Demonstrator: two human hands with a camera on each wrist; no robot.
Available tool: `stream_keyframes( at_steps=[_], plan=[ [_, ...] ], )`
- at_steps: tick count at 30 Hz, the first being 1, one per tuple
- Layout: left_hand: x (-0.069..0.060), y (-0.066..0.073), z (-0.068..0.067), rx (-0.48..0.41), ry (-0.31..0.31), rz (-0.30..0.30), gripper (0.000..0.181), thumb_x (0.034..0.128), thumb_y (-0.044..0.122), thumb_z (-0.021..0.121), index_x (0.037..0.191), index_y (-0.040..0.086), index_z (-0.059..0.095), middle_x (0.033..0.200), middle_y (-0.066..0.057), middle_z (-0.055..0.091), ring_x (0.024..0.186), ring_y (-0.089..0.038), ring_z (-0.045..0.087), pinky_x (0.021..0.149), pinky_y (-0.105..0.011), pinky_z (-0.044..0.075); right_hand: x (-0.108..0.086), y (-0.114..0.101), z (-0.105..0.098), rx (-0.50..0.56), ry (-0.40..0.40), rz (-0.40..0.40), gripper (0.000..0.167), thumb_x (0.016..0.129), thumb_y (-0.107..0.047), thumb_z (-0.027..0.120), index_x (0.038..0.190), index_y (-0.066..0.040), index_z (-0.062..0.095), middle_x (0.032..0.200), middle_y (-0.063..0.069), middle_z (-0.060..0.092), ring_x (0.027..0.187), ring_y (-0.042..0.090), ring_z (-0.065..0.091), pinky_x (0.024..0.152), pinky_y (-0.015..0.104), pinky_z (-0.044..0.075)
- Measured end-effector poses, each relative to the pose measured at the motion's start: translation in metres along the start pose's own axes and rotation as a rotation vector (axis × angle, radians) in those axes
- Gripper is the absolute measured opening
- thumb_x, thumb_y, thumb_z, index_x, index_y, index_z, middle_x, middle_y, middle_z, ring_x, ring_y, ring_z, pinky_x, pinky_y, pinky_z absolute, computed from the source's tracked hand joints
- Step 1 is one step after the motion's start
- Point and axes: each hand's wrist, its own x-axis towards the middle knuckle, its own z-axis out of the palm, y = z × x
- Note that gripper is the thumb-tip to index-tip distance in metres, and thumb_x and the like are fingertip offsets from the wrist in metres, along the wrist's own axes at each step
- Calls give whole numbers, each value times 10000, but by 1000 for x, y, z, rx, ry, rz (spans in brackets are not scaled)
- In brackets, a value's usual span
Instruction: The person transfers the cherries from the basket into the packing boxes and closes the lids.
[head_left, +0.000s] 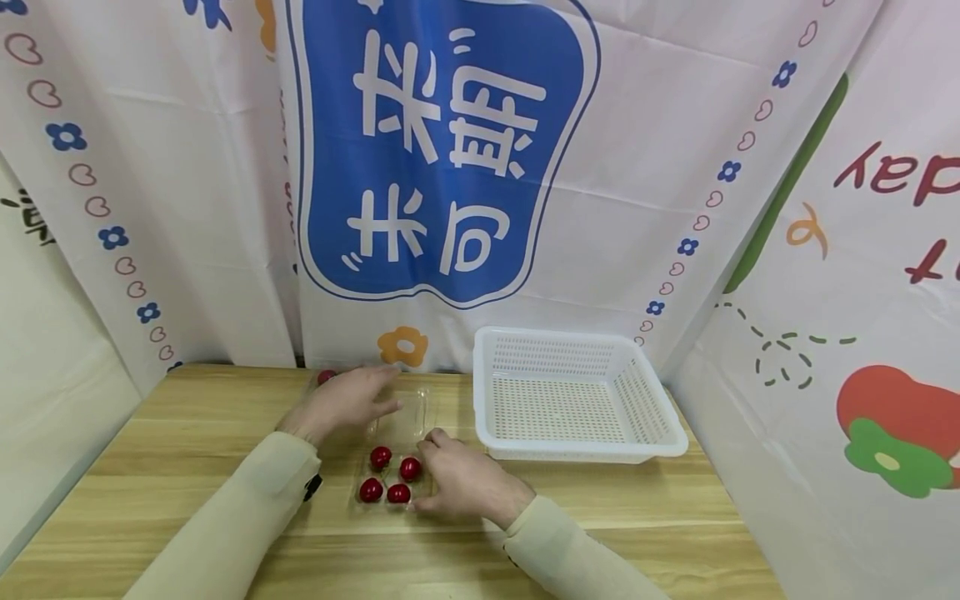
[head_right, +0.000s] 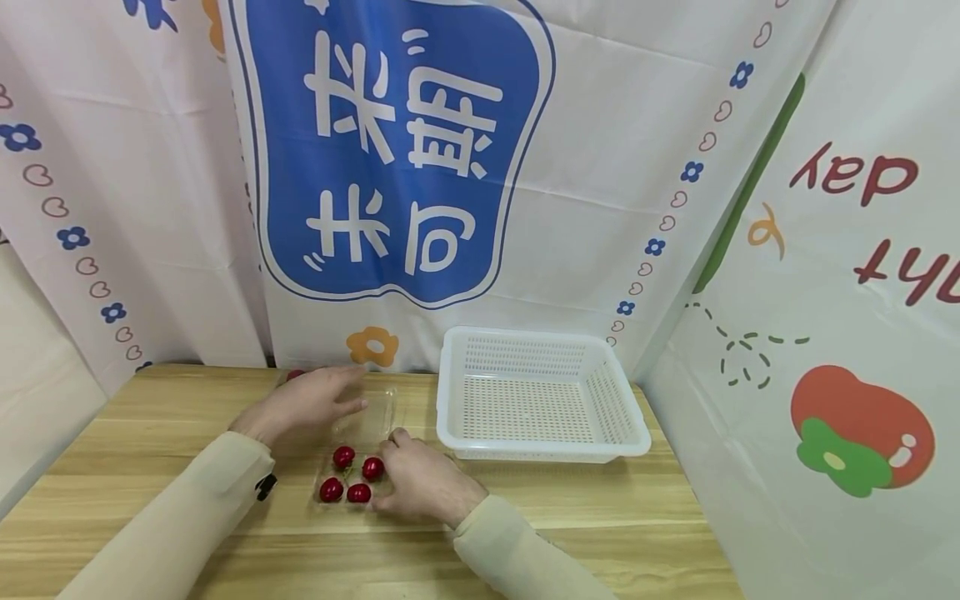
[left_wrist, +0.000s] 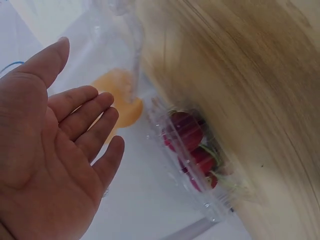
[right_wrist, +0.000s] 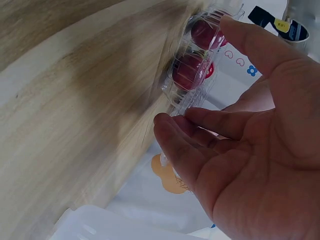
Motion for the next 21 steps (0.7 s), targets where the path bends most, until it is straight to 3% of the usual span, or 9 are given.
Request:
stream_keyframes(
  at_steps=[8,21],
  plan=[
    [11,-6,4,-35,-46,-36,674,1211,408,673,1709,-29,555,1753,-299,581,1633,-534,569,1366,-707,492,0,1,1,3,-2,3,893,972,-519,967,1637,-20,641,1607,98,680,1290,195,787,1119,268,684],
    [11,-8,1,-31,-57,-20,597,1214,377,664,1627,-54,637,1638,-307,687,1532,-528,664,1312,-702,548,1,0,2,-5,14,-3,874,949,-501,979,1609,-25,660,1553,91,700,1169,157,792,1006,244,702]
  ],
)
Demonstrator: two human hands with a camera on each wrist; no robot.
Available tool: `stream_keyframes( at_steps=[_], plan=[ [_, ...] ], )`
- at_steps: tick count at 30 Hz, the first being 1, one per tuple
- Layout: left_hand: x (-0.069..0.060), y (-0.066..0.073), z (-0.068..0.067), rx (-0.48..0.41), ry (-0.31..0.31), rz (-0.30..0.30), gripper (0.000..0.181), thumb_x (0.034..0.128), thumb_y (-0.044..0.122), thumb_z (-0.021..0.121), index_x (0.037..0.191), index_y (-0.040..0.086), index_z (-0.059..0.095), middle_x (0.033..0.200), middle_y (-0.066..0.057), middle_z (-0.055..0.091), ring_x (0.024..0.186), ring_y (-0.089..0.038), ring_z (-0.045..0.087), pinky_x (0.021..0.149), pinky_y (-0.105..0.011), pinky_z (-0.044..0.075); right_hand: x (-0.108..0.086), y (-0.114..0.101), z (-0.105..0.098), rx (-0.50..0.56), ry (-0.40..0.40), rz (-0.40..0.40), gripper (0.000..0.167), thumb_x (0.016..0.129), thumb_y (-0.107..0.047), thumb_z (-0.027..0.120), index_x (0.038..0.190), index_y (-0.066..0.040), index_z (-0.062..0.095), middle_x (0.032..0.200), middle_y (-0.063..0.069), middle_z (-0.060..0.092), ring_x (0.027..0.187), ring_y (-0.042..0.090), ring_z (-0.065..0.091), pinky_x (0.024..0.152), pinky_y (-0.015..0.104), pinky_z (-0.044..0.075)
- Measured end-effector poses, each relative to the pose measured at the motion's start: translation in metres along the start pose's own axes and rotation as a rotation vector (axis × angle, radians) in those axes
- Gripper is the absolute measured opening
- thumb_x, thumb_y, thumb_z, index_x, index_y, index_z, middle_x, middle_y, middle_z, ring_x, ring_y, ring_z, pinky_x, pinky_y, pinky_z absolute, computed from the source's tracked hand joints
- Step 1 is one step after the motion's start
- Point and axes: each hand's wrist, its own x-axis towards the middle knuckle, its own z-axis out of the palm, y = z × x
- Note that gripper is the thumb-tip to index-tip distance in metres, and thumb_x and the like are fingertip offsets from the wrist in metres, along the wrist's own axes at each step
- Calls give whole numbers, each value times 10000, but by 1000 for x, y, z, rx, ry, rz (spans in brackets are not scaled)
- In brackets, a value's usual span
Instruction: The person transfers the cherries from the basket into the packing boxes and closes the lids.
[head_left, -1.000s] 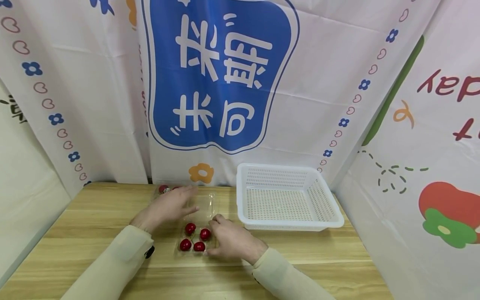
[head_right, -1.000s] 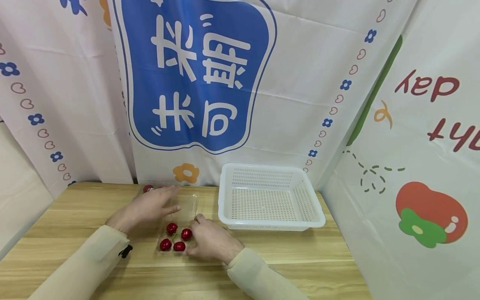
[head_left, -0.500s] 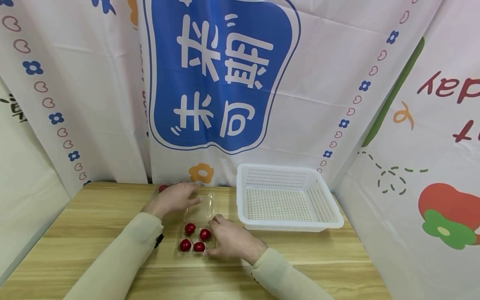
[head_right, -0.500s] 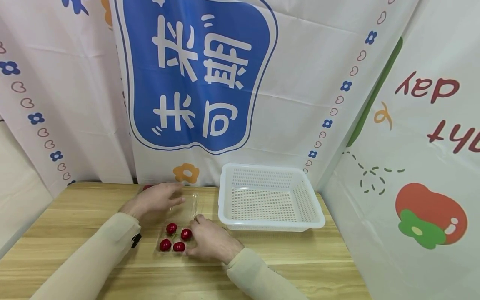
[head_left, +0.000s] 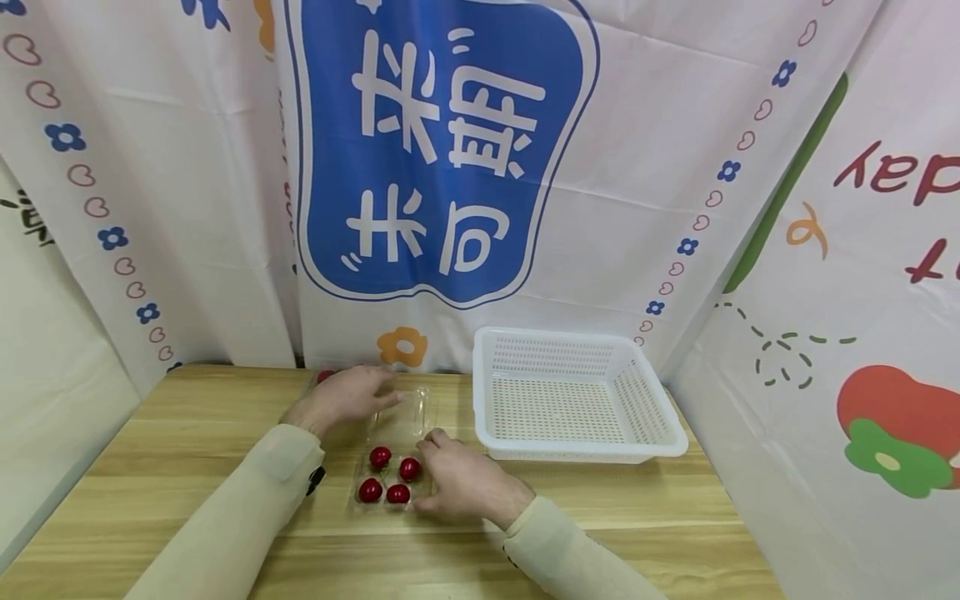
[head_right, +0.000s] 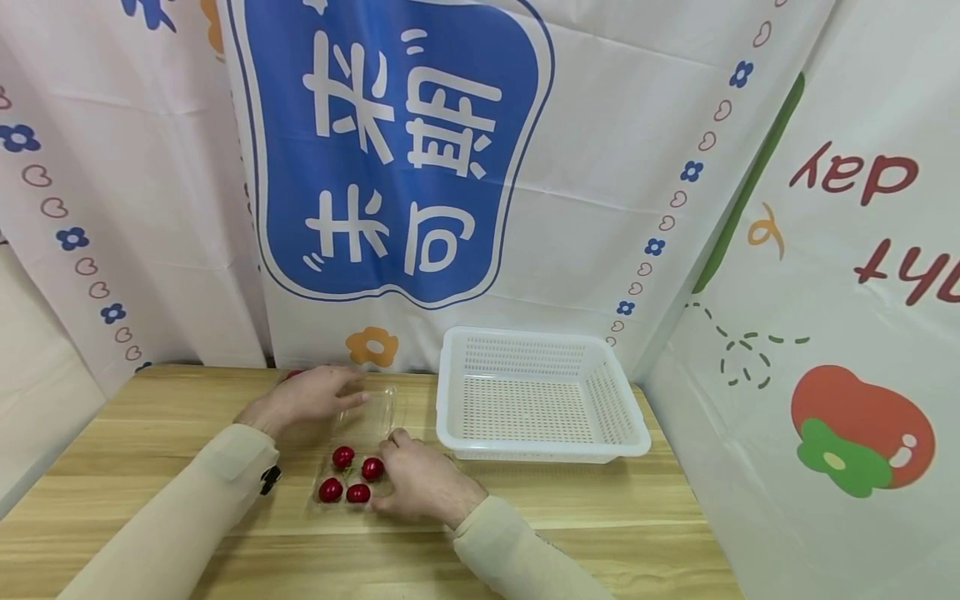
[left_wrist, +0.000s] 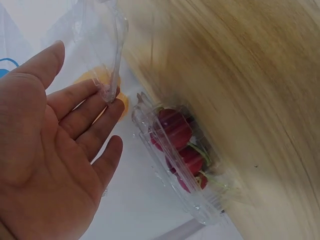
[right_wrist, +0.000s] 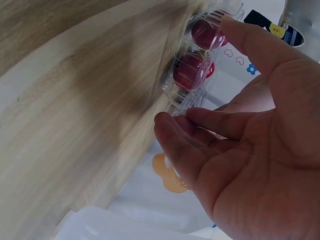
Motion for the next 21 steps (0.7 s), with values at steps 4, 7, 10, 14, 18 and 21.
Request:
stream_keyframes(
  at_steps=[4,7,10,14,18,21],
  plan=[
    [0,-2,0,-6,-8,1,603,1214,374,665,1629,-62,631,1634,-312,688,1527,-532,667,1308,-706,550,0,1,0,6,-4,3,882,954,-501,975,1625,-27,652,1580,98,692,1222,179,796,1042,257,702],
    [0,-2,1,-8,-9,0,612,1216,379,660,1637,-63,621,1642,-315,679,1534,-537,660,1312,-710,545,-1,1,-1,11,-9,6,892,958,-501,971,1640,-29,643,1606,103,683,1264,193,795,1076,267,699],
    [-2,-1,0,-13,1,1,615,1217,387,657,1641,-57,621,1648,-312,676,1538,-537,657,1314,-713,543,-1,1,0,18,-12,8,895,961,-502,969,1645,-29,638,1614,103,677,1269,189,794,1081,266,697],
    [-7,0,-3,-18,20,-2,634,1216,407,655,1676,-26,598,1694,-305,638,1574,-543,623,1329,-732,519,-1,2,2,32,-14,16,899,971,-511,959,1660,-38,626,1633,102,666,1286,196,793,1087,277,700],
    [-14,4,-9,-3,46,-3,643,1214,435,654,1690,6,599,1708,-296,630,1592,-542,607,1336,-740,507,-1,4,5,56,-13,31,911,972,-518,957,1679,-57,613,1658,94,653,1324,210,789,1105,300,701],
    [-19,8,-13,12,65,-7,641,1210,455,655,1690,32,610,1697,-286,646,1586,-531,619,1338,-733,509,-2,4,7,74,-15,40,925,977,-523,953,1696,-64,597,1684,93,639,1362,222,782,1134,315,695]
  ],
)
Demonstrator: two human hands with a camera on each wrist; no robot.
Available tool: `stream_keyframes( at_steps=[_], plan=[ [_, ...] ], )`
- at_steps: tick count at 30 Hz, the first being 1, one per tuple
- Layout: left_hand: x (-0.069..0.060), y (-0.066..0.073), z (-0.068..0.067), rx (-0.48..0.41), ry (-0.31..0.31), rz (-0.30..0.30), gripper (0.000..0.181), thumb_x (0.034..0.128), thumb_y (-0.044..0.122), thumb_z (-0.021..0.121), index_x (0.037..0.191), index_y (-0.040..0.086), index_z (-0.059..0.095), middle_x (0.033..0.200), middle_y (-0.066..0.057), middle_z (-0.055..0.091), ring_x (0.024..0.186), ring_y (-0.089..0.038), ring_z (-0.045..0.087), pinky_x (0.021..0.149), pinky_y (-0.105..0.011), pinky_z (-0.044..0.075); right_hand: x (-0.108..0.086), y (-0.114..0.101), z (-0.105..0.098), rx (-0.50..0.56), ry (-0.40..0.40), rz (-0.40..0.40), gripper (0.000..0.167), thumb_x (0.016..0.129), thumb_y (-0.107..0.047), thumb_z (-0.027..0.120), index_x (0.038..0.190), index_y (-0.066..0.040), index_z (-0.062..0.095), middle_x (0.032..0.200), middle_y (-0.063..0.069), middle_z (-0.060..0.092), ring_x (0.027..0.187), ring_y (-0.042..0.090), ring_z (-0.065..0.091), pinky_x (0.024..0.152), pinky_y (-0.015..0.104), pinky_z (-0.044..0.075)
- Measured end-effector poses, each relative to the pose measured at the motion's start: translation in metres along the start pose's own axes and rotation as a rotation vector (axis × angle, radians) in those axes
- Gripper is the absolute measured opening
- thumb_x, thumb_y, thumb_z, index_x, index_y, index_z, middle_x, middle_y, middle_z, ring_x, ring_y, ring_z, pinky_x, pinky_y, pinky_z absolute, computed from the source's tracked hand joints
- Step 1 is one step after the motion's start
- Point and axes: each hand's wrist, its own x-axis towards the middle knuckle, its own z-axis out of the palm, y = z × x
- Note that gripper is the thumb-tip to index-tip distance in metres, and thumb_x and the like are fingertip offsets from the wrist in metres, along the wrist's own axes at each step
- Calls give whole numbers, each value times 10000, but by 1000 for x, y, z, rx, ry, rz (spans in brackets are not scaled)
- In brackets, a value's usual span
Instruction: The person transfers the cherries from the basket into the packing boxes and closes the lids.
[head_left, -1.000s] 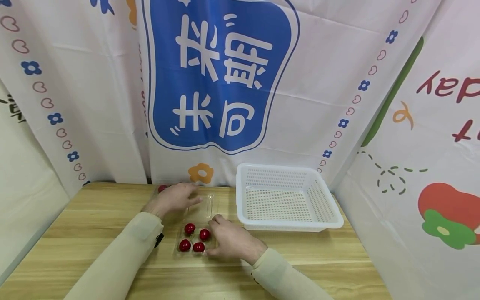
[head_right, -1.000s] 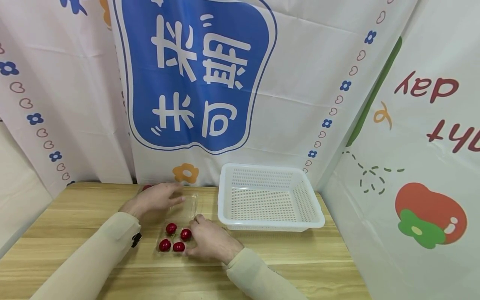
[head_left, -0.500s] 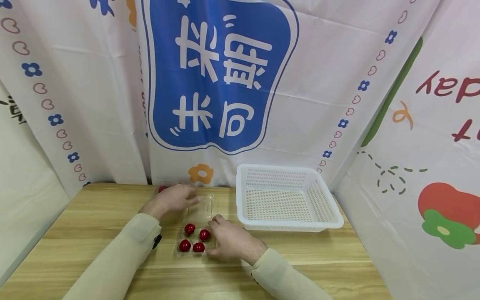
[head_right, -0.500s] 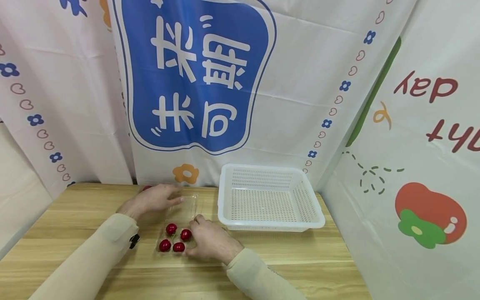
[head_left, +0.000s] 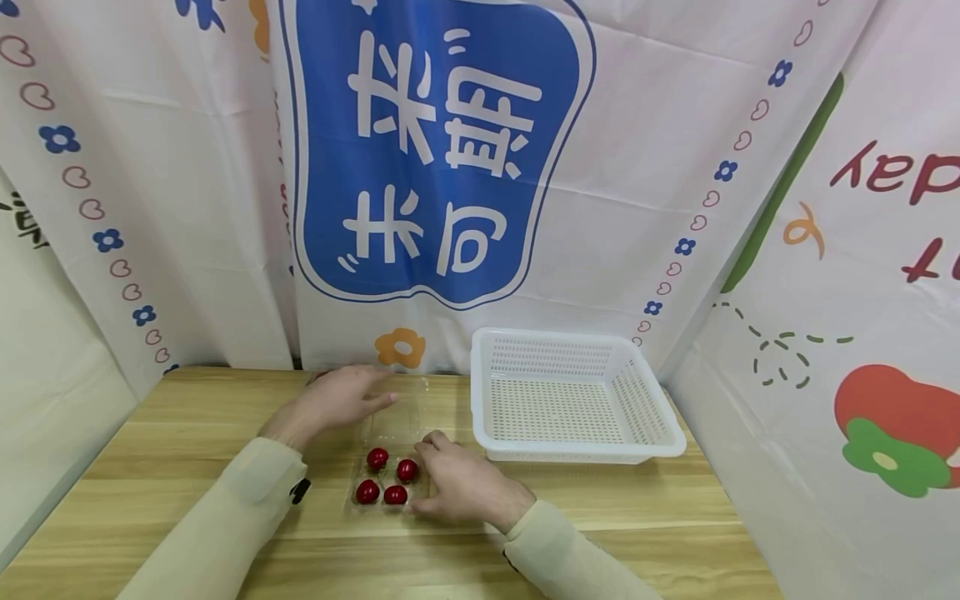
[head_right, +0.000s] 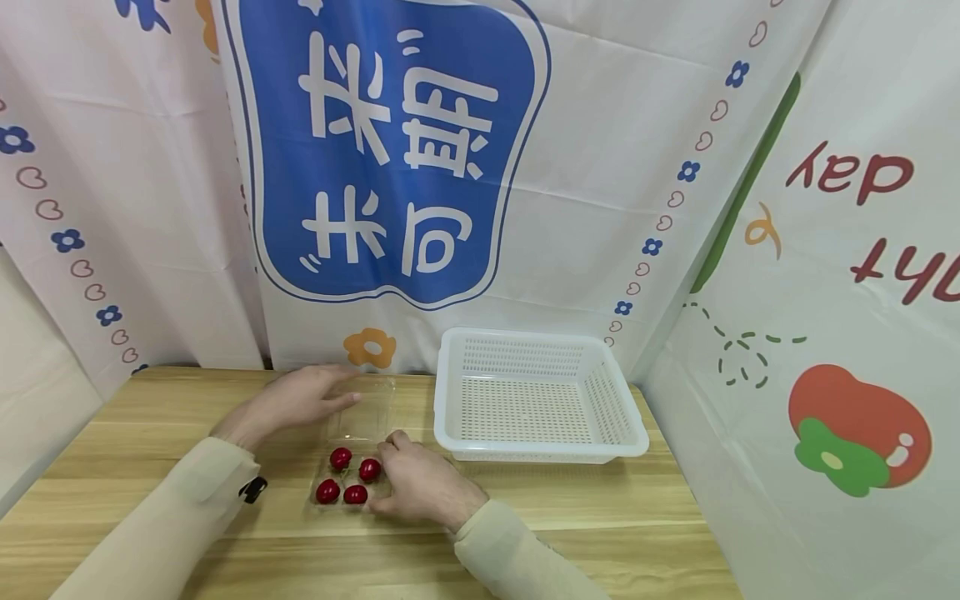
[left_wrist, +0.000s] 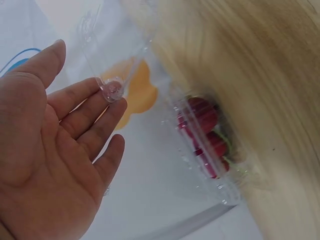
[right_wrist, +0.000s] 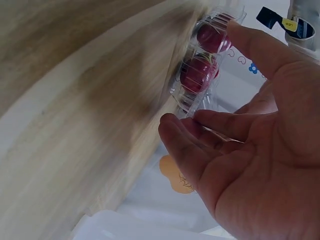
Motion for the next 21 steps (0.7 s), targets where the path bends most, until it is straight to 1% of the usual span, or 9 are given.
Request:
stream_keyframes(
  at_steps=[5,9,15,21],
  plan=[
    [-8,5,-6,17,23,7,647,1201,469,657,1711,75,596,1697,-295,638,1579,-540,622,1339,-755,495,-1,0,1,25,2,8,936,988,-522,944,1719,-68,574,1724,91,613,1424,236,760,1188,341,677],
    [-14,10,-10,22,38,17,645,1193,467,668,1702,76,603,1701,-301,631,1582,-551,614,1341,-771,482,-2,1,2,28,10,7,934,996,-531,936,1722,-71,571,1738,92,606,1452,244,748,1211,357,668],
    [-21,16,-16,20,56,20,634,1189,482,679,1674,76,634,1700,-284,641,1590,-546,609,1340,-777,479,-1,2,2,32,28,-6,906,1005,-541,929,1696,-58,600,1715,100,630,1448,245,751,1212,348,666],
    [-30,21,-20,31,77,42,625,1186,481,689,1673,93,640,1692,-265,657,1570,-528,637,1319,-768,507,-1,3,3,44,44,-4,905,1005,-552,929,1683,-43,612,1708,109,644,1464,249,744,1227,354,659]
  ],
)
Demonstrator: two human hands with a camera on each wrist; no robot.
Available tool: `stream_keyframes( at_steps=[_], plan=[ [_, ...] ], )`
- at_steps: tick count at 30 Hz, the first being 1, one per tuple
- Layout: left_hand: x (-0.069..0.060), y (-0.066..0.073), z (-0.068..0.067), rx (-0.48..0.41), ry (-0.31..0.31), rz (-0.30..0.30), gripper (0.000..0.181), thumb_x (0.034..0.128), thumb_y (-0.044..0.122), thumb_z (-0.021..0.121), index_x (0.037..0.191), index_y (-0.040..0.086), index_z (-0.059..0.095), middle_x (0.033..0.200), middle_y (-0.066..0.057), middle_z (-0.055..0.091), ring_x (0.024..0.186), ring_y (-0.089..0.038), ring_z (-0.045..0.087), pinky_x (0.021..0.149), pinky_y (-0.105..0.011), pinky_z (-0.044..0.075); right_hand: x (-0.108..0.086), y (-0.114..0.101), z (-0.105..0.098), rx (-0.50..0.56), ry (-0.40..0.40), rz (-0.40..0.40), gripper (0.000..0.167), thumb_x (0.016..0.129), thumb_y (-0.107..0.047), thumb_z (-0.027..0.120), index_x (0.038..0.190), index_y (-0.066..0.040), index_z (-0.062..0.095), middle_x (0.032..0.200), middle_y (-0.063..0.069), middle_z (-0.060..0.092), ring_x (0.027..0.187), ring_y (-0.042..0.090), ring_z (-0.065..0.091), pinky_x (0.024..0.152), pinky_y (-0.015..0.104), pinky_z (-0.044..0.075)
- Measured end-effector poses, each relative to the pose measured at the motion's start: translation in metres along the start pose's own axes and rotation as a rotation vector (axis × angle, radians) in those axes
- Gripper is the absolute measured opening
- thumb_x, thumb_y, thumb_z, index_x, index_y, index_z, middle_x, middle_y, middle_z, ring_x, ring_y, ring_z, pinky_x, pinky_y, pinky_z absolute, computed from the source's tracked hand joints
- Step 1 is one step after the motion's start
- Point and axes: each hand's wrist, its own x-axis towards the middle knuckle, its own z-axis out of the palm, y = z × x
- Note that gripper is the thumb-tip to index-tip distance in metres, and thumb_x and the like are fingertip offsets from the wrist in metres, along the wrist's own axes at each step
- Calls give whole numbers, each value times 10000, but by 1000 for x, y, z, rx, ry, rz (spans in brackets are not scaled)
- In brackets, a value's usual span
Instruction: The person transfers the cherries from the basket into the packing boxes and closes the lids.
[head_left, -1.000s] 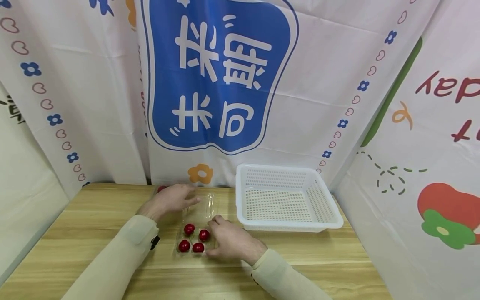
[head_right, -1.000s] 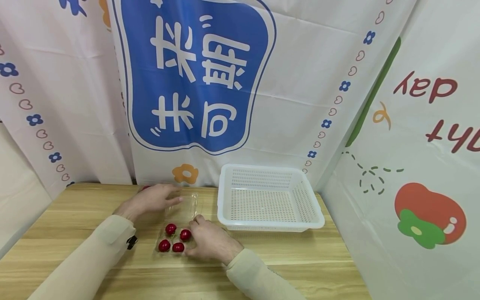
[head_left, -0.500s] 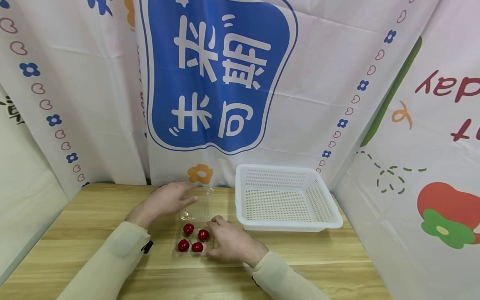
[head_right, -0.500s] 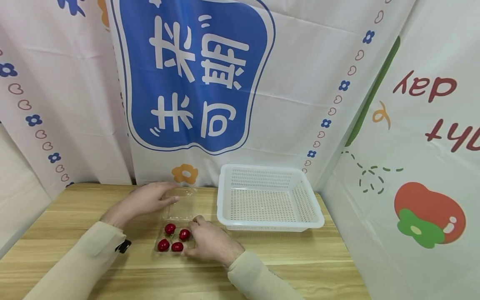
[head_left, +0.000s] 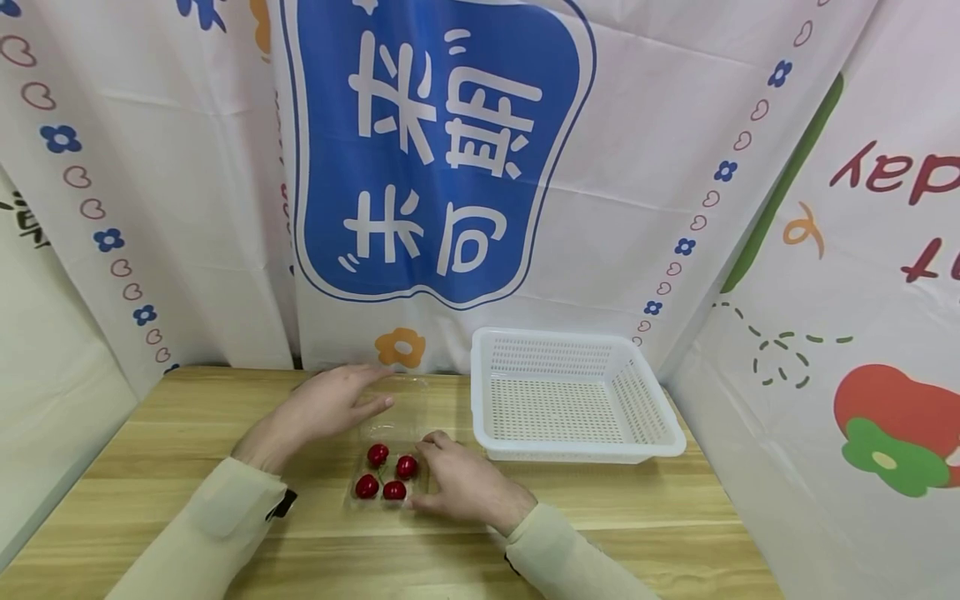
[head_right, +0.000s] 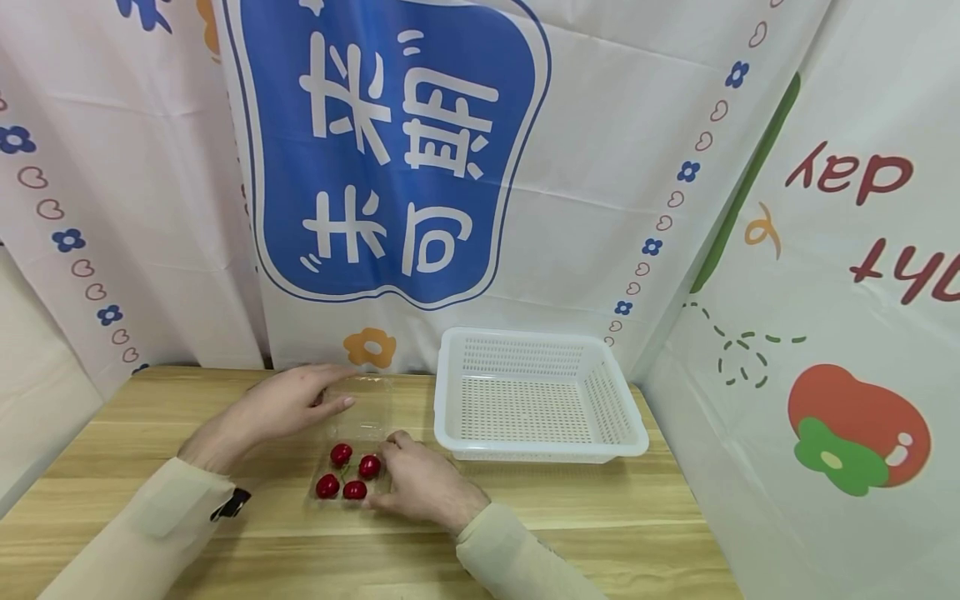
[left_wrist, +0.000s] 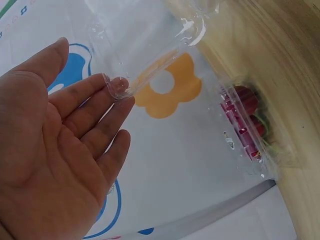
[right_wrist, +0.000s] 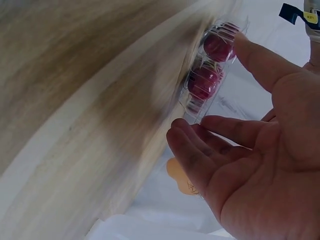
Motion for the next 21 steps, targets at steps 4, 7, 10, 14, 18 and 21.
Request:
stream_keyframes(
  at_steps=[4,7,10,14,18,21],
  plan=[
    [-7,3,-3,0,8,1,625,1187,481,691,1681,101,638,1696,-257,658,1566,-524,644,1305,-766,522,0,0,2,-4,21,2,888,1008,-557,925,1661,-32,631,1694,118,662,1466,252,745,1223,357,662],
    [-11,6,-5,0,15,2,601,1188,474,695,1665,110,658,1682,-238,680,1547,-509,665,1287,-753,546,0,0,3,-4,40,5,861,1013,-547,923,1642,-28,647,1674,121,678,1458,254,749,1209,359,671],
    [-14,8,-5,-3,18,2,567,1188,464,699,1640,123,682,1659,-213,707,1522,-488,691,1265,-737,572,0,0,4,-1,57,9,835,1014,-534,925,1627,-31,661,1653,116,692,1438,247,757,1189,358,682],
    [-17,9,-4,-13,9,-2,555,1190,464,695,1625,120,689,1648,-197,719,1511,-470,704,1257,-727,583,0,0,5,0,76,11,790,1017,-513,928,1604,-43,684,1628,104,706,1409,235,767,1167,353,692],
    [-21,11,-3,-35,-4,-6,547,1189,464,696,1601,103,694,1622,-174,742,1487,-446,727,1241,-716,602,1,1,6,3,95,11,755,1017,-491,934,1577,-40,703,1607,103,719,1390,235,774,1160,346,695],
    [-23,13,-1,-48,-7,2,496,1185,454,709,1549,118,721,1554,-129,787,1417,-402,775,1191,-686,646,1,1,8,4,105,14,747,1017,-486,936,1565,-31,708,1593,109,728,1373,240,781,1159,346,694]
  ],
)
